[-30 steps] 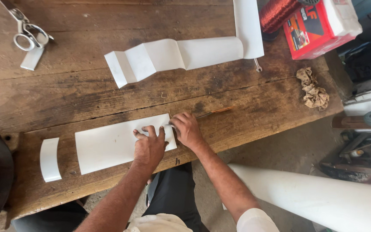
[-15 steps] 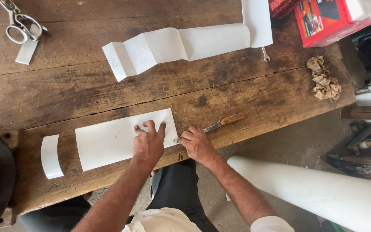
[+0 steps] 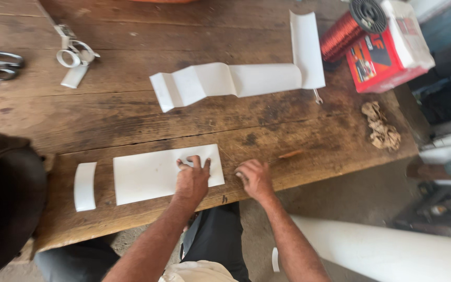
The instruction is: The person folds a long strip of white paper on a wooden table and uses a knife to cut it into smaller rectangular pieces. The person repeatedly folds and cuts the paper, stacking the cut pieces on the table.
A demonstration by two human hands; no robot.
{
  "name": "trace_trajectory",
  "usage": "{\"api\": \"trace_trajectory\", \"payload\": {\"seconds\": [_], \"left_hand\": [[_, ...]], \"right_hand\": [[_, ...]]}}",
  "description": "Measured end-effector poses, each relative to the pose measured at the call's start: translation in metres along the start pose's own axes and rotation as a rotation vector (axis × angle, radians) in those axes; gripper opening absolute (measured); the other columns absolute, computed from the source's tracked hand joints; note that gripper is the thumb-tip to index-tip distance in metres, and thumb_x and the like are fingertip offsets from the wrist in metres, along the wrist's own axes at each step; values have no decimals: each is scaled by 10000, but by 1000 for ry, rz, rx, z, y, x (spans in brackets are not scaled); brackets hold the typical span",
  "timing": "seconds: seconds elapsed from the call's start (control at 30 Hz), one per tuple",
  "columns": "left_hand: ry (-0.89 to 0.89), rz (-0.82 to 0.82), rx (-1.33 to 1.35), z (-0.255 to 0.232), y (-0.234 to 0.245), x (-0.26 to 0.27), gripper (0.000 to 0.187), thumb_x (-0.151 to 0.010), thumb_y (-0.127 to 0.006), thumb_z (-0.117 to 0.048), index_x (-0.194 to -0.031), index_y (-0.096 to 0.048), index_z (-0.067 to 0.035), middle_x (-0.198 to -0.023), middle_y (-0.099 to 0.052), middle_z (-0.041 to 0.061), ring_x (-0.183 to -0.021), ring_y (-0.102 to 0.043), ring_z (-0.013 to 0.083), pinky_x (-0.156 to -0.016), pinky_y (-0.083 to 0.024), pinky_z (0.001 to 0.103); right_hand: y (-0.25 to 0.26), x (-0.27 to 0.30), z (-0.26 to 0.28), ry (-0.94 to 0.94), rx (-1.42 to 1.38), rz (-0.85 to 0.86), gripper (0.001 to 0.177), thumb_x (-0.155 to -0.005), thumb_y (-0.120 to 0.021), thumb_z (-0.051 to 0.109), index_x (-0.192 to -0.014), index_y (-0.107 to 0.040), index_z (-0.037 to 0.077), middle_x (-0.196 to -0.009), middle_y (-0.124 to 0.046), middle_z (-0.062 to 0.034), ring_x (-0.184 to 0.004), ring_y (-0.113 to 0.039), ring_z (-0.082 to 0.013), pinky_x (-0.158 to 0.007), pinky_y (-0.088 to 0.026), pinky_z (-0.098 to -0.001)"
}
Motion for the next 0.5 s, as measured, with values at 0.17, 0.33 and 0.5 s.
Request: {"api": "trace_trajectory", "payload": {"seconds": [0.17,0.33,0.5], "left_hand": [[27,141,153,2,8,20,836,-866,-706,-634,-1536,-467,-196,-1467,-363,378,-1300,-400,686,-857,-607,520],[-42,47,183,0,8,56,940,-783,-751,-690,-1509,-495,-152,-1554,-328,313,-1447,-295,520,-1137,-375,605],[-225,-145,329,0,2,86,746,-795,-752,-631,-1379,-634,-183,-1609,-435,175,-1529,-320,420,-1241,-231,633]], "right_hand": [[30,-45,-10,-147,184,-304,167,-902,-786,162,-1066,-760,180,-1221,-711,-52,-1196,-618,-318,-1026,-396,-593],[0,-87,36,-36,53,-158,453,-879,-806,254,-1306,-684,161,-1326,-665,-101,-1248,-582,-344,-1089,-363,-622],[-50,-106,73,-60,-46,123,773,-722,-897,440,-1379,-601,160,-1375,-600,-163,-1287,-538,-417,-1064,-458,-515]]}}
Point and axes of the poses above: each hand's wrist, its own x-axis away from the middle knuckle, its own y-axis out of the back of the hand, z = x × y, the point moved 9 cm from there along -x, towards the middle knuckle
